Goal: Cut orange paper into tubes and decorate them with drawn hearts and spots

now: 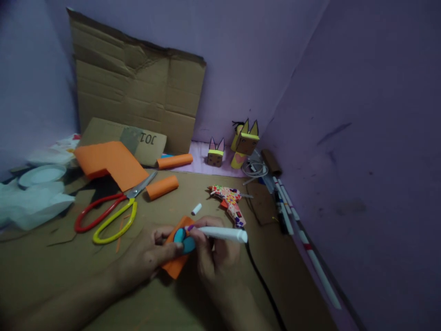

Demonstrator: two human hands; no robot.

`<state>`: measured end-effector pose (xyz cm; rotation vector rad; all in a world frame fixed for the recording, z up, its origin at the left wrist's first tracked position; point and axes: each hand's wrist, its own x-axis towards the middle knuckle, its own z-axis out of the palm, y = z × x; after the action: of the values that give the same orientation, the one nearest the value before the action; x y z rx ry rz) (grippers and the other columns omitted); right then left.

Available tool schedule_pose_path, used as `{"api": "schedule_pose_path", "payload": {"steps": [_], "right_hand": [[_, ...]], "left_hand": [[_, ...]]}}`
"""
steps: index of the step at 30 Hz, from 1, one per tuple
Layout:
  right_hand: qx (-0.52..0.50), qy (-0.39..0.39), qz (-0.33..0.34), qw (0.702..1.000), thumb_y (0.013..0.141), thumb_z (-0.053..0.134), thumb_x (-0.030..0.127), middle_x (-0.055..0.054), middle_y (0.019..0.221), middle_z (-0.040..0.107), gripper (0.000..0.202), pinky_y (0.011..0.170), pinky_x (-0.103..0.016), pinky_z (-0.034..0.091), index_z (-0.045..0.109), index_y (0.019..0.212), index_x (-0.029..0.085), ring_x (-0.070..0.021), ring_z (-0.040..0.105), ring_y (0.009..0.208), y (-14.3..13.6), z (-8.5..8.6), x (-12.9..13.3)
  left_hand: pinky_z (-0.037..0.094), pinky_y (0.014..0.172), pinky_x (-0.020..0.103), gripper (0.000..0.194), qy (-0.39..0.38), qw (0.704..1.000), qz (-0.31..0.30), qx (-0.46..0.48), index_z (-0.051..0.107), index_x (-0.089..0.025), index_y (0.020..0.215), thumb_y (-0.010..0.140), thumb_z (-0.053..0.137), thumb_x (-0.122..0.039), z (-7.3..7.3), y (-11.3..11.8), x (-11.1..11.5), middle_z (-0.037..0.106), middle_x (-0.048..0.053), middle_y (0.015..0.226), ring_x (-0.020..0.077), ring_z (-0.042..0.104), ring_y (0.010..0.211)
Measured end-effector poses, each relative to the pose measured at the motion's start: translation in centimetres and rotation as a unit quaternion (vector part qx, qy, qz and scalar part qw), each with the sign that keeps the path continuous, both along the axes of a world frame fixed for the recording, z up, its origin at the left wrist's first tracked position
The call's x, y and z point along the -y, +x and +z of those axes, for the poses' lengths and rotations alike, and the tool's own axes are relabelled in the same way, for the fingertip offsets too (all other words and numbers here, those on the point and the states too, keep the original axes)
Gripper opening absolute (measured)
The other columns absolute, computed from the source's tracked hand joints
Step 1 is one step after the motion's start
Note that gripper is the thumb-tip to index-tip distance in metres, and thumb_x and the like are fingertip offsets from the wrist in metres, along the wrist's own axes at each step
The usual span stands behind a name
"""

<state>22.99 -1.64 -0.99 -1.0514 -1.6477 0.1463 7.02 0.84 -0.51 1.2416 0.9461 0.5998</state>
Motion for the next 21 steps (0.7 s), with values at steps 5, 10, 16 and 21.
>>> {"api": "schedule_pose_path", "payload": {"steps": [5, 10, 16, 21], "right_hand": [[-0.004, -0.019, 0.008, 1.0, 0.09, 0.052, 0.015, -0.001, 0.077, 0.066, 0.009, 0.051, -0.024, 0.047, 0.057, 0.094, 0.021, -0.013, 0.062, 0.059, 0.11, -0.16, 0.06], [0.003, -0.004, 0.005, 1.0, 0.091, 0.052, 0.015, -0.001, 0.075, 0.064, 0.009, 0.051, -0.024, 0.048, 0.057, 0.093, 0.021, -0.0129, 0.061, 0.058, 0.2, -0.11, 0.04], [0.016, 0.021, 0.01, 1.0, 0.09, 0.051, 0.013, 0.0, 0.074, 0.063, 0.01, 0.051, -0.021, 0.047, 0.058, 0.091, 0.02, -0.0112, 0.059, 0.057, 0.07, 0.3, -0.07], [0.02, 0.014, 0.012, 1.0, 0.09, 0.051, 0.012, -0.001, 0.075, 0.063, 0.012, 0.054, -0.022, 0.049, 0.057, 0.092, 0.021, -0.0127, 0.06, 0.061, -0.04, 0.3, 0.05]], "left_hand": [[0.019, 0.039, 0.02, 0.033, -0.011, 1.0, 0.01, -0.001, 0.059, -0.013, 0.071, 0.07, 0.069, -0.045, 0.21, 0.05, 0.06, 0.043, -0.006, 0.053, 0.0058, 0.03, 0.043], [0.021, 0.04, 0.021, 0.03, -0.001, 1.0, 0.022, -0.004, 0.058, -0.014, 0.069, 0.071, 0.066, -0.043, 0.14, 0.03, 0.01, 0.042, -0.006, 0.053, 0.0065, 0.03, 0.044], [0.025, 0.045, 0.021, 0.029, 0.02, 0.999, 0.031, -0.013, 0.056, -0.015, 0.066, 0.071, 0.065, -0.042, 0.15, -0.01, 0.04, 0.042, -0.005, 0.055, 0.0081, 0.033, 0.05], [0.02, 0.041, 0.021, 0.028, 0.015, 0.999, 0.045, -0.019, 0.056, -0.016, 0.067, 0.073, 0.061, -0.043, 0.12, 0.16, 0.24, 0.039, -0.008, 0.049, 0.0067, 0.03, 0.042]]}}
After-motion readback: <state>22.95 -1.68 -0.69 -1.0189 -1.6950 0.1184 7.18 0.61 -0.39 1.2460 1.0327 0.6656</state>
